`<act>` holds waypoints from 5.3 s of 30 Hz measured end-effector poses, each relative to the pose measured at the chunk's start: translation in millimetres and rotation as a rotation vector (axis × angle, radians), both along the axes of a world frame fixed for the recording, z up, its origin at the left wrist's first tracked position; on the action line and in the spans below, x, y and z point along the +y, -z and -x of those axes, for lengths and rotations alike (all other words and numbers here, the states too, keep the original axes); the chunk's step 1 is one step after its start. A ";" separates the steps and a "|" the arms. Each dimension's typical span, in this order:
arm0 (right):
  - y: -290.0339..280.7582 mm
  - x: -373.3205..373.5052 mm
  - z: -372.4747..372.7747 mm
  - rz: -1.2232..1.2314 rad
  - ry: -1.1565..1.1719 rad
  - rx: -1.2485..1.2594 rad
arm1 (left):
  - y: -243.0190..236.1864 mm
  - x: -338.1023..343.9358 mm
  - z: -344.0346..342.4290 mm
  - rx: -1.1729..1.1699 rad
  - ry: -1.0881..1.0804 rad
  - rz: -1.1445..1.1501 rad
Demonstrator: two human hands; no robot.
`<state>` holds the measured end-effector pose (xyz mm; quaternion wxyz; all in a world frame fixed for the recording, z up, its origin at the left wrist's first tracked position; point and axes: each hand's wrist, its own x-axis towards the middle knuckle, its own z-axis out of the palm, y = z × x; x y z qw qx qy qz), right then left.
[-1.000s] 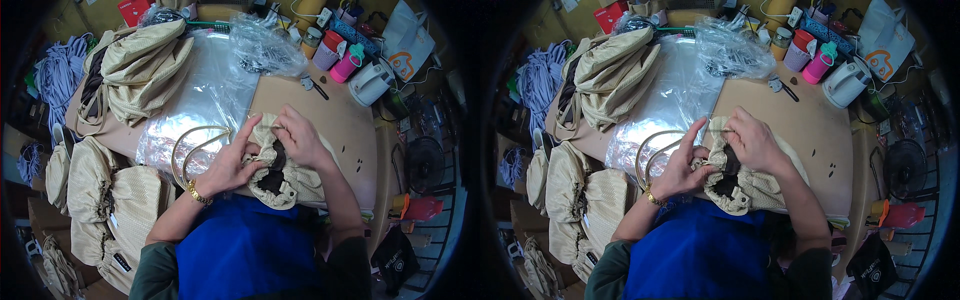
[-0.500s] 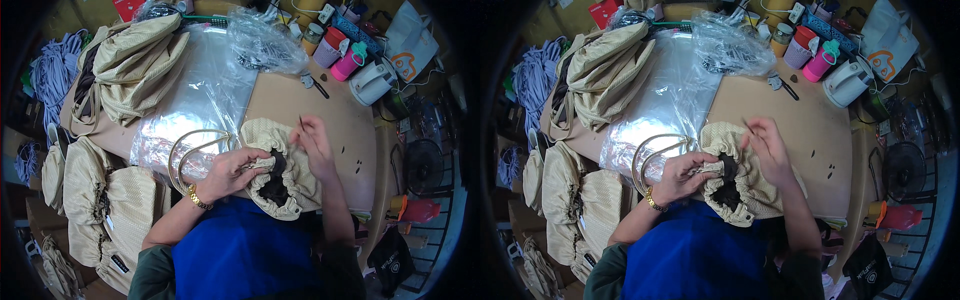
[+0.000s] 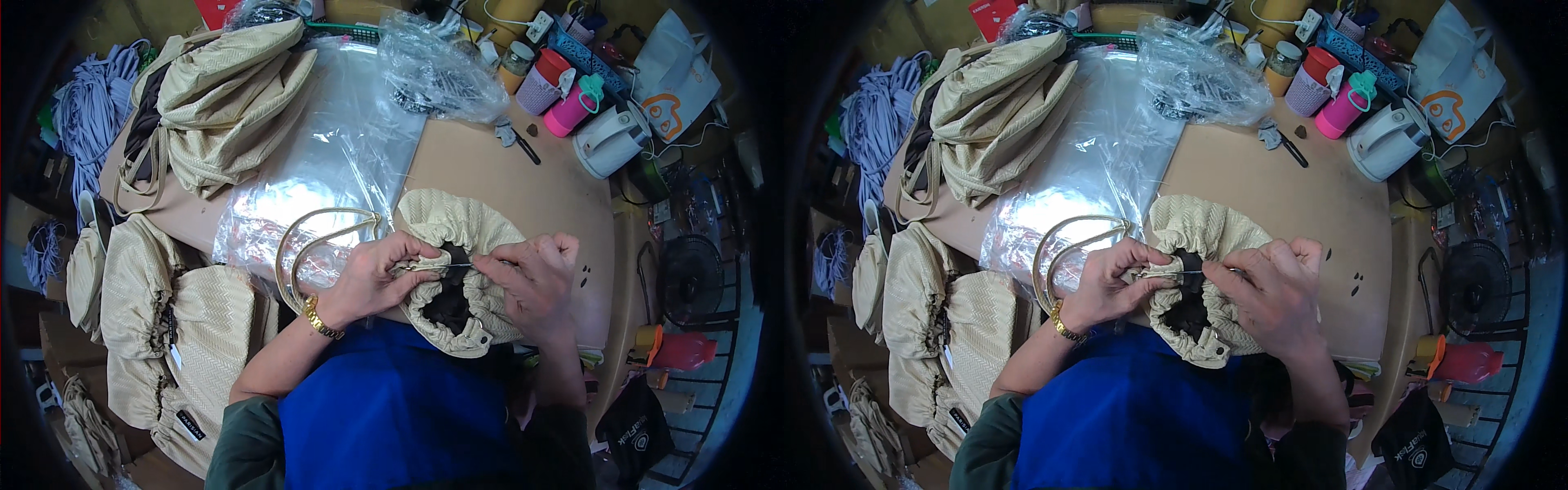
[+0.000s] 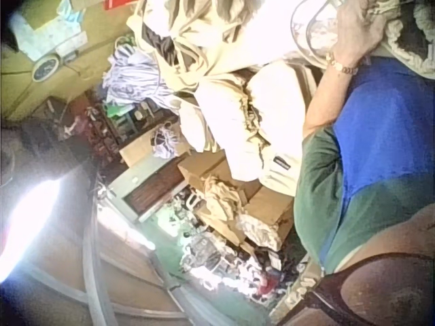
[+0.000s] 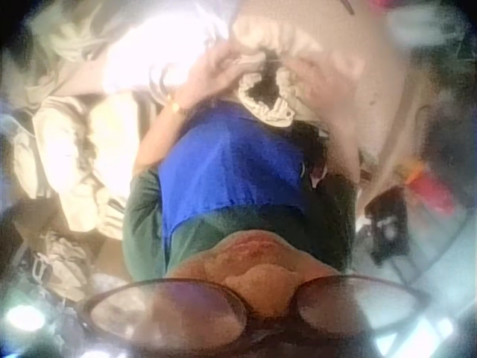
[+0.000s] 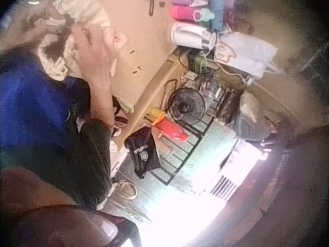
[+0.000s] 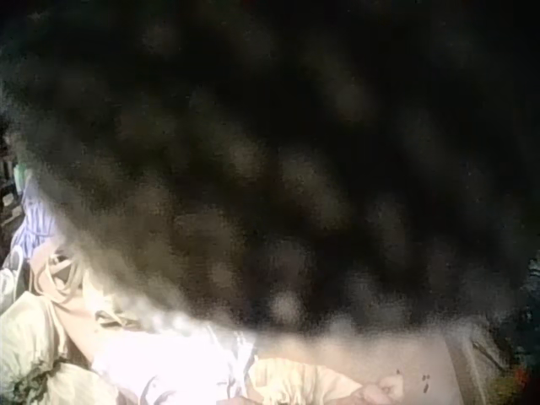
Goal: The person attaches tags to light-colored woven bags, trims excess threads with shears, and inserts brown lining materials into the bags before placing them in plastic packaging.
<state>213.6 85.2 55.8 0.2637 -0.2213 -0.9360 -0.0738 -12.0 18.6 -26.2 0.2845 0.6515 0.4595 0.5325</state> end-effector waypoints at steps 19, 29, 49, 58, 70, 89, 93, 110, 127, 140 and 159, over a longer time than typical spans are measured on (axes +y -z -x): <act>15.8 15.0 10.0 0.670 -0.171 0.266 | -0.6 -1.5 2.3 -0.086 0.040 0.093; -3.1 5.4 12.6 0.229 -0.081 0.052 | -2.0 -0.3 2.2 -0.052 0.047 0.069; 50.5 31.2 -2.8 1.575 -0.262 0.698 | -17.9 8.7 24.4 0.562 0.074 -0.342; 35.2 12.9 2.9 0.399 -0.044 0.470 | -1.2 22.0 27.1 0.445 0.018 -0.461; 9.0 1.9 1.4 0.023 0.034 0.213 | 2.0 23.3 22.5 0.267 0.055 -0.213; 4.7 -9.0 1.1 0.069 0.046 0.167 | -0.7 17.1 23.5 0.185 0.071 -0.154; 4.8 -9.9 2.3 0.073 0.050 0.161 | 0.3 17.0 23.5 0.184 0.074 -0.136; 7.0 -0.3 10.1 0.229 -0.014 0.062 | -23.9 3.3 22.5 0.357 0.031 -0.029; 6.5 6.3 12.5 0.305 -0.037 0.163 | -28.4 6.8 26.9 0.401 0.085 -0.046; -2.9 2.4 18.8 0.251 -0.037 0.004 | -28.5 5.3 30.2 0.425 0.094 -0.062; 2.5 12.8 16.0 0.556 -0.122 0.138 | -39.5 3.9 32.9 0.468 0.138 0.004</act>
